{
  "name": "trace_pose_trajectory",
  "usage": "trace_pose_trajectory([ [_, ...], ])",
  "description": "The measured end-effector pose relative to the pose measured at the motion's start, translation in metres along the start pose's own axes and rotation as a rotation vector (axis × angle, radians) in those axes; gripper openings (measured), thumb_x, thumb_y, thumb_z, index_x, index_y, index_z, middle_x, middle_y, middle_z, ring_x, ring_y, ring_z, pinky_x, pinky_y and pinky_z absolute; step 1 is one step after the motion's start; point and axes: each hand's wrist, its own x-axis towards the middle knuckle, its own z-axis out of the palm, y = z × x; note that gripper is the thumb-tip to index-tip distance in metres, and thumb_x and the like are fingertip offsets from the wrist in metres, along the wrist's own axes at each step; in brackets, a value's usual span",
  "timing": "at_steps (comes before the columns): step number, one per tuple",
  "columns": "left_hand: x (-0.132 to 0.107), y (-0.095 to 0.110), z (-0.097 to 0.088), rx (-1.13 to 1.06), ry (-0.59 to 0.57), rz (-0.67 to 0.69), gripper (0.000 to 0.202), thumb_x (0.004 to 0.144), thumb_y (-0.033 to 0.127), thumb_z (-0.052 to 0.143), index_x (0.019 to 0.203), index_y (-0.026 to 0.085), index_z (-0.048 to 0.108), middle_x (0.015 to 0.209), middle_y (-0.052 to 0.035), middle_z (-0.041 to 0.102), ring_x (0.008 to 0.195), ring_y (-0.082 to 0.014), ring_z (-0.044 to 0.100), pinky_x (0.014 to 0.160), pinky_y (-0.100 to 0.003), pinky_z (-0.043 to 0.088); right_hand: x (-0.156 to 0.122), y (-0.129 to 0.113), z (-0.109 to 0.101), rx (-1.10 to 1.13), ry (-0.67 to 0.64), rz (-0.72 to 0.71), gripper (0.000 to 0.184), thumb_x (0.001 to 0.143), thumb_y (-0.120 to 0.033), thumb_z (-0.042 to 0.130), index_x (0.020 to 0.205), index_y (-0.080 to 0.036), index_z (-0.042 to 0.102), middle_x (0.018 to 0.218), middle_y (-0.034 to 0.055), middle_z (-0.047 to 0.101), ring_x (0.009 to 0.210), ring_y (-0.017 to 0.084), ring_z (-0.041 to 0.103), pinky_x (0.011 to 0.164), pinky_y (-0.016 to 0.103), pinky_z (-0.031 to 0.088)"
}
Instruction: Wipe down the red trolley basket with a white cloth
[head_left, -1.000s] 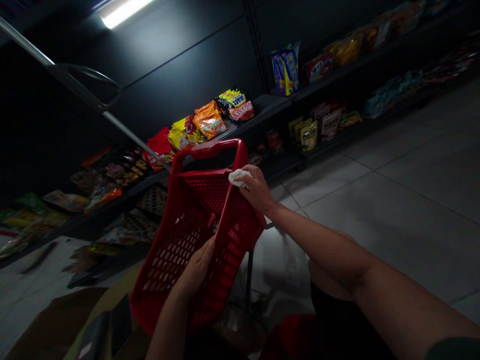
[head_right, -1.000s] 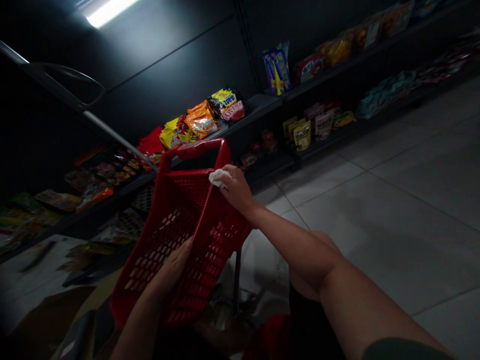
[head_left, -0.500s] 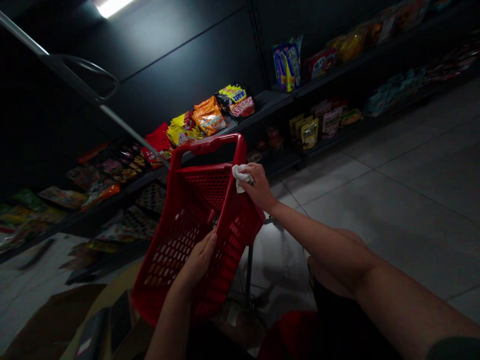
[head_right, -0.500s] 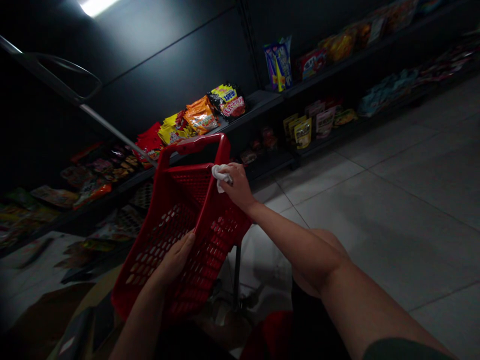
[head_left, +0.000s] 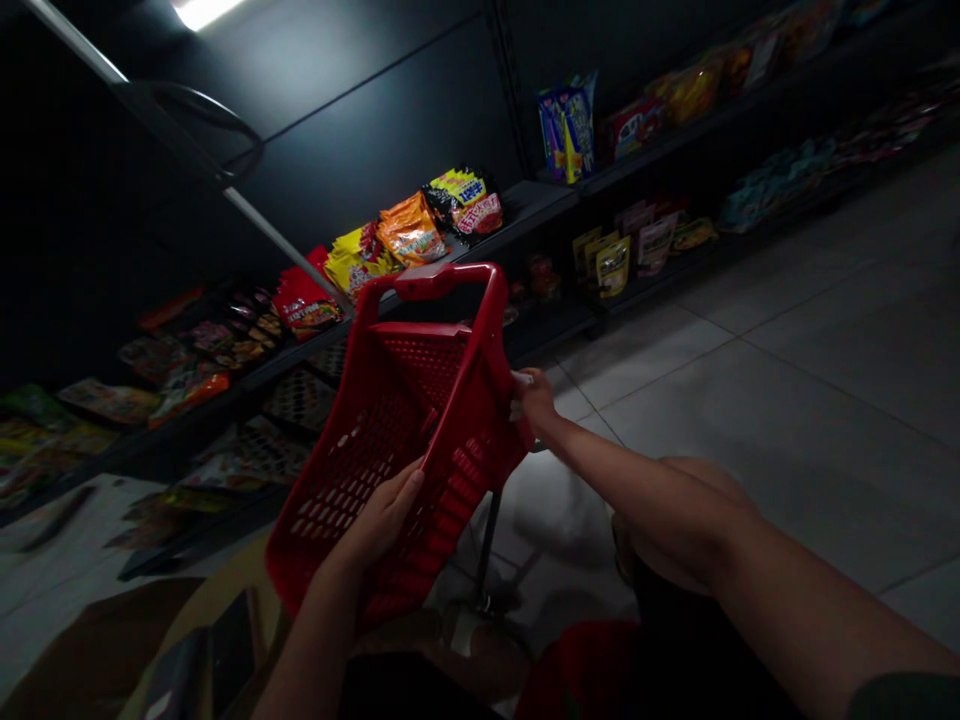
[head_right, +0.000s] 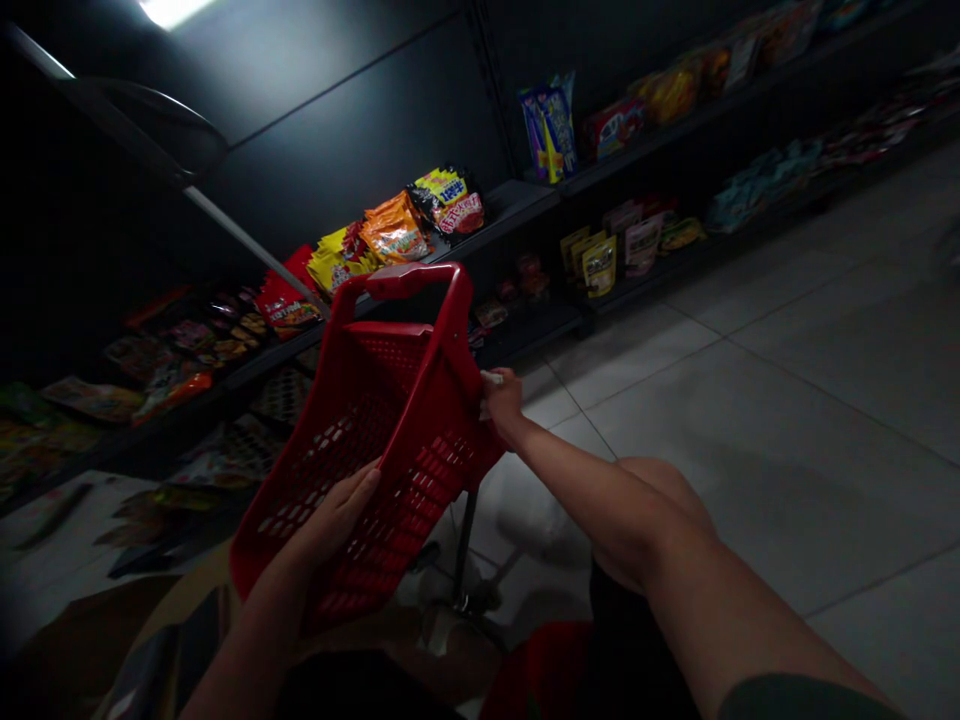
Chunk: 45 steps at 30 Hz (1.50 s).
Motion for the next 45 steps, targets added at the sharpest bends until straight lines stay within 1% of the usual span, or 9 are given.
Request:
trace_pose_trajectory([
  [5,0.007,-0.009,-0.016,0.087,-0.051,0.046,0.061,0.094,0.057,0.035,0.133,0.017,0.061,0.138,-0.0052,0.061,0.134,-0.0244,0.051,0.118,-0.039,0.032,0.008,-0.039,0.007,0.068,0.068,-0.382,0.039,0.074,-0.026,0.056,0.112,-0.022,0.058,0.11,0.0039,0.058,0.098,0.018,0.054,0.089,0.034,0.047],
  [10,0.022,0.003,-0.029,0.22,0.0,0.021,0.06,0.095,0.056,0.029,0.117,0.018,0.07,0.121,-0.0054,0.072,0.119,-0.025,0.062,0.107,-0.036,0.043,-0.002,-0.032,-0.008,-0.08,0.05,-0.356,0.031,0.07,-0.015,0.054,0.1,-0.02,0.06,0.103,0.0054,0.056,0.1,0.022,0.053,0.092,0.04,0.046],
  [13,0.048,0.035,-0.019,0.32,0.08,0.031,0.059,0.098,0.053,0.021,0.11,0.024,0.071,0.11,-0.0043,0.075,0.108,-0.0232,0.066,0.095,-0.032,0.048,-0.016,-0.049,-0.01,-0.152,-0.036,-0.705,0.031,0.076,-0.012,0.059,0.105,-0.022,0.062,0.117,0.0076,0.054,0.113,0.023,0.051,0.101,0.04,0.043],
  [16,0.075,0.069,0.002,0.413,0.255,0.003,0.058,0.1,0.044,0.012,0.117,0.023,0.063,0.117,-0.0062,0.072,0.105,-0.0199,0.066,0.085,-0.028,0.048,-0.027,-0.075,-0.007,-0.373,-0.349,-1.159,0.03,0.086,-0.014,0.062,0.112,-0.028,0.063,0.132,0.0049,0.051,0.124,0.021,0.047,0.106,0.037,0.041],
  [19,0.088,0.082,0.02,0.484,0.334,-0.068,0.051,0.101,0.045,0.017,0.112,0.021,0.061,0.101,-0.0099,0.073,0.088,-0.0225,0.068,0.072,-0.03,0.043,-0.023,-0.09,-0.005,-0.668,-0.417,-1.342,0.026,0.092,-0.023,0.062,0.116,-0.032,0.065,0.133,0.0036,0.054,0.121,0.022,0.047,0.102,0.037,0.042],
  [26,0.075,0.069,0.026,0.625,0.407,-0.037,0.043,0.102,0.044,0.022,0.103,0.026,0.061,0.086,-0.0029,0.072,0.076,-0.0176,0.064,0.063,-0.027,0.028,0.001,-0.099,-0.015,-0.7,-0.293,-1.373,0.026,0.091,-0.027,0.065,0.115,-0.034,0.068,0.13,0.0036,0.057,0.113,0.022,0.05,0.098,0.037,0.044],
  [33,0.057,0.058,0.023,0.585,0.471,-0.029,0.04,0.1,0.045,0.03,0.1,0.027,0.066,0.083,-0.0016,0.072,0.073,-0.0171,0.062,0.063,-0.027,0.027,0.015,-0.131,-0.028,-0.314,0.051,-1.059,0.026,0.089,-0.018,0.059,0.111,-0.029,0.067,0.129,0.006,0.05,0.121,0.023,0.05,0.103,0.043,0.044],
  [39,0.053,0.051,0.02,0.591,0.479,-0.007,0.039,0.1,0.044,0.031,0.101,0.026,0.066,0.086,-0.0022,0.073,0.075,-0.0174,0.063,0.064,-0.027,0.028,-0.038,-0.101,-0.008,-0.589,-0.118,-1.272,0.037,0.086,-0.03,0.066,0.123,-0.032,0.063,0.154,0.0023,0.034,0.148,0.036,0.015,0.119,0.059,0.019],
  [45,0.046,0.05,0.02,0.577,0.489,0.01,0.04,0.101,0.043,0.03,0.1,0.025,0.066,0.087,-0.0029,0.073,0.076,-0.0173,0.063,0.065,-0.027,0.029,0.008,-0.119,-0.023,-0.585,-0.003,-1.255,0.051,0.095,-0.016,0.05,0.142,-0.037,0.046,0.143,0.001,0.053,0.132,0.022,0.045,0.113,0.043,0.034],
])
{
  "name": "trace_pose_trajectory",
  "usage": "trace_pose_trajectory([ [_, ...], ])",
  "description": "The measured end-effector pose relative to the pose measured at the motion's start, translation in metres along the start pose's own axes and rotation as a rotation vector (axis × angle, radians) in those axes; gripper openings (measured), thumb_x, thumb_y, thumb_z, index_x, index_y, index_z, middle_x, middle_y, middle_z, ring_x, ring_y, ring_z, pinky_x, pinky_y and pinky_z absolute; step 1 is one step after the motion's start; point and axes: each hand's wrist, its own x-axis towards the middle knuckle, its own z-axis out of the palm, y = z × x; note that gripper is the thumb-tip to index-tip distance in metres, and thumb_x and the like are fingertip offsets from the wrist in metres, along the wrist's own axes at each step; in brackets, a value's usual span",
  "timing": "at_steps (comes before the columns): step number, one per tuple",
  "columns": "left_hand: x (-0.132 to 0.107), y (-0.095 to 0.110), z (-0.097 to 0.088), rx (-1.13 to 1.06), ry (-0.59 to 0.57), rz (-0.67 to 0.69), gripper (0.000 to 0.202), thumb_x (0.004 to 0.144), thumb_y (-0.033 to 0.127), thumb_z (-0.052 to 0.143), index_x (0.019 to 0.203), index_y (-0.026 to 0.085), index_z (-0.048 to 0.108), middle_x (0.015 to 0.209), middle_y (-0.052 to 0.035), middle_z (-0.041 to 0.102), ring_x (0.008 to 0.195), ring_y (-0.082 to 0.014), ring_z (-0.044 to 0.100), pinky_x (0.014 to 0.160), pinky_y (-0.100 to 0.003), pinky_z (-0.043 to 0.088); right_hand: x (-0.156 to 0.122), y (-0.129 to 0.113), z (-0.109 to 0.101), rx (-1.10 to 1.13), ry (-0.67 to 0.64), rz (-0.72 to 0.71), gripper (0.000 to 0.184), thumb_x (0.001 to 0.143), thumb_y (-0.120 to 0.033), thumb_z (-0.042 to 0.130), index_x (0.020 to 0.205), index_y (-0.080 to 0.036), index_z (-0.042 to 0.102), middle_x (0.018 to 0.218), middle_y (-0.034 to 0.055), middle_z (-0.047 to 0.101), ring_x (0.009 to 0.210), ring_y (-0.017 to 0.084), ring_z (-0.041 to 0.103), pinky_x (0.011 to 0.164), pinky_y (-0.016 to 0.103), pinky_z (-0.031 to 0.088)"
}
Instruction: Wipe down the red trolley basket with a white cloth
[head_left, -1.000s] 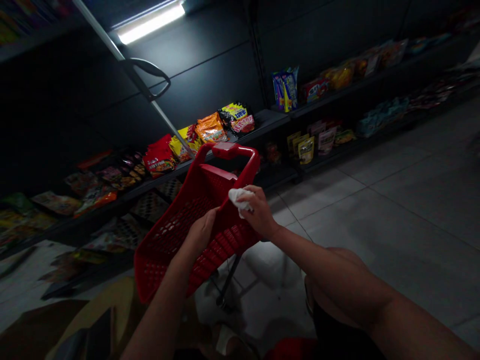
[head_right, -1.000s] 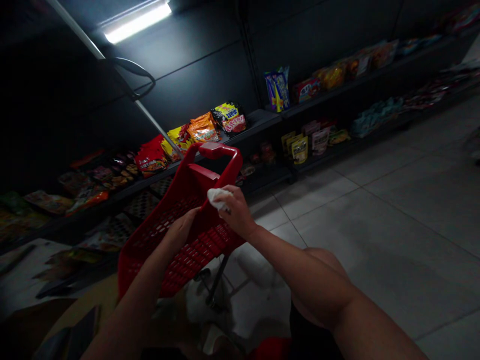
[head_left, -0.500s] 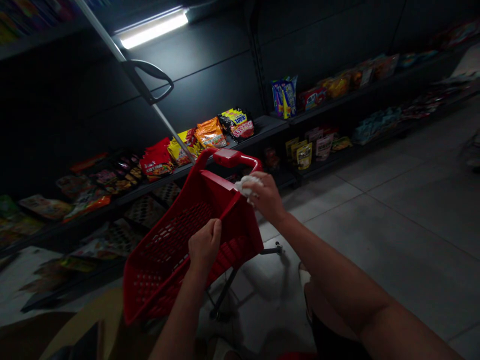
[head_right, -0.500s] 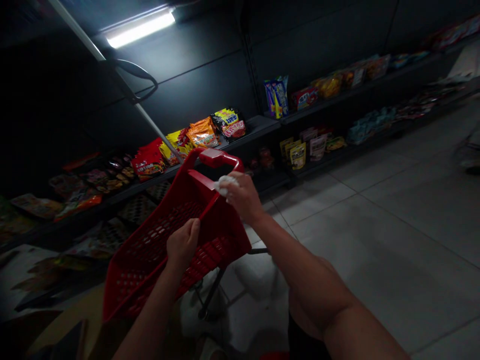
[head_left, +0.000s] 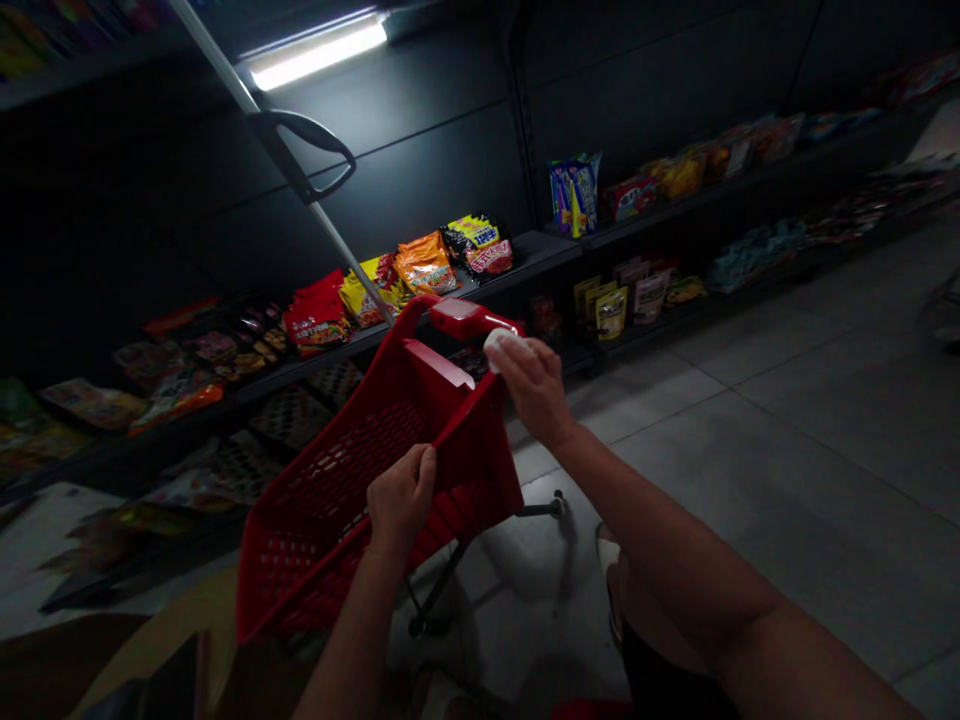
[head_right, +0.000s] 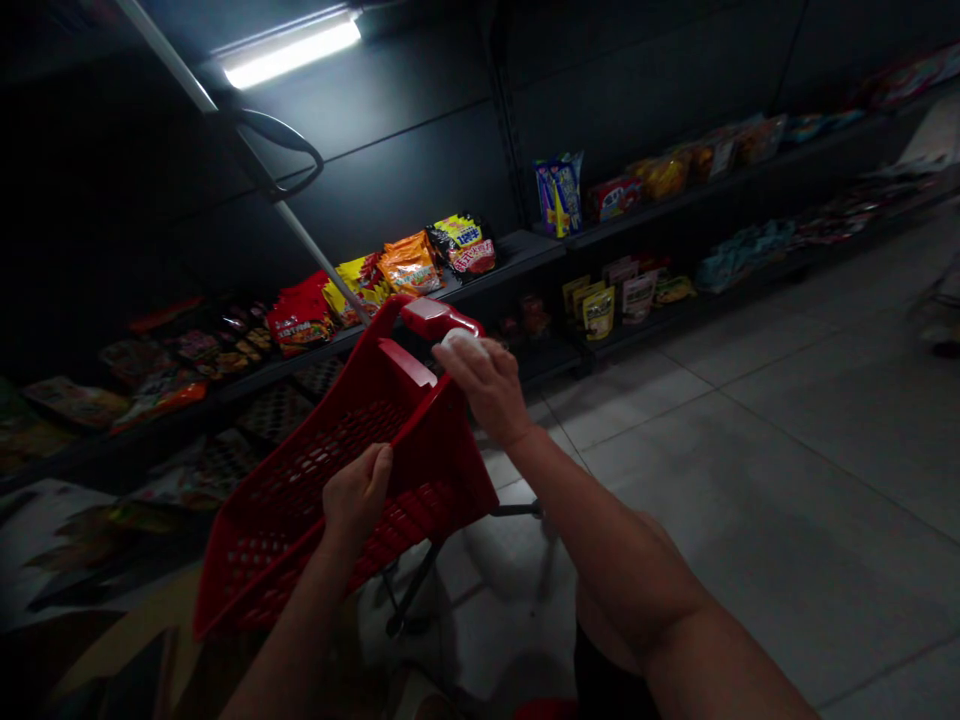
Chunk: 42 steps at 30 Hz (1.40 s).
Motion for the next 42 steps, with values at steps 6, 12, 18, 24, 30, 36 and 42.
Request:
trace_pose_trajectory([
  [6,-0.004,0.0,-0.002,0.055,-0.003,-0.035,0.041,0.101,0.044,0.029,0.093,0.025,0.064,0.081,-0.0014,0.071,0.071,-0.0163,0.06,0.062,-0.027,0.025,0.008,0.013,-0.001,0.232,0.313,0.319,0.034,0.093,-0.02,0.049,0.126,-0.024,0.057,0.126,0.0095,0.056,0.12,0.023,0.052,0.106,0.045,0.042],
  [12,0.001,-0.003,-0.002,0.091,-0.01,-0.095,0.044,0.1,0.047,0.026,0.09,0.026,0.063,0.078,-0.0019,0.068,0.07,-0.0171,0.057,0.06,-0.026,0.023,-0.041,-0.039,0.008,0.336,0.052,0.169,0.025,0.085,-0.014,0.056,0.103,-0.026,0.07,0.121,0.0068,0.053,0.12,0.022,0.05,0.106,0.04,0.041],
  [18,0.003,-0.001,-0.002,0.104,-0.025,-0.083,0.046,0.1,0.048,0.025,0.089,0.025,0.063,0.074,-0.0021,0.067,0.069,-0.0171,0.057,0.06,-0.027,0.023,-0.091,-0.041,0.032,0.25,-0.26,0.013,0.023,0.085,-0.014,0.063,0.098,-0.029,0.074,0.117,0.0047,0.059,0.114,0.02,0.051,0.103,0.038,0.04],
  [24,0.007,-0.001,0.001,0.128,-0.004,-0.091,0.045,0.1,0.049,0.024,0.097,0.027,0.064,0.081,-0.0024,0.07,0.07,-0.018,0.059,0.06,-0.028,0.021,-0.181,-0.018,0.049,0.323,-0.582,0.038,0.017,0.082,-0.013,0.067,0.094,-0.024,0.074,0.112,0.0058,0.062,0.103,0.019,0.053,0.092,0.035,0.044],
  [30,0.01,-0.004,0.003,0.154,0.023,-0.096,0.046,0.101,0.049,0.023,0.101,0.028,0.064,0.084,-0.0031,0.072,0.069,-0.0192,0.06,0.059,-0.029,0.02,-0.147,-0.037,0.059,0.353,-0.222,0.401,0.032,0.079,-0.014,0.061,0.11,-0.021,0.067,0.117,0.0086,0.059,0.114,0.023,0.052,0.101,0.042,0.043],
  [36,0.005,0.0,0.002,0.171,0.009,-0.116,0.047,0.101,0.049,0.023,0.1,0.027,0.064,0.083,-0.0025,0.072,0.069,-0.0183,0.059,0.059,-0.029,0.021,-0.171,-0.062,0.076,0.36,0.019,0.689,0.033,0.081,-0.021,0.055,0.113,-0.022,0.059,0.125,0.01,0.053,0.122,0.025,0.048,0.106,0.045,0.039],
  [42,-0.002,0.0,0.005,0.161,0.043,-0.094,0.043,0.101,0.047,0.027,0.099,0.027,0.065,0.085,-0.0015,0.072,0.07,-0.0173,0.058,0.06,-0.029,0.02,-0.265,-0.052,0.085,0.368,-0.044,1.189,0.02,0.077,-0.031,0.055,0.093,-0.021,0.06,0.086,0.0049,0.063,0.085,0.024,0.058,0.077,0.039,0.049],
])
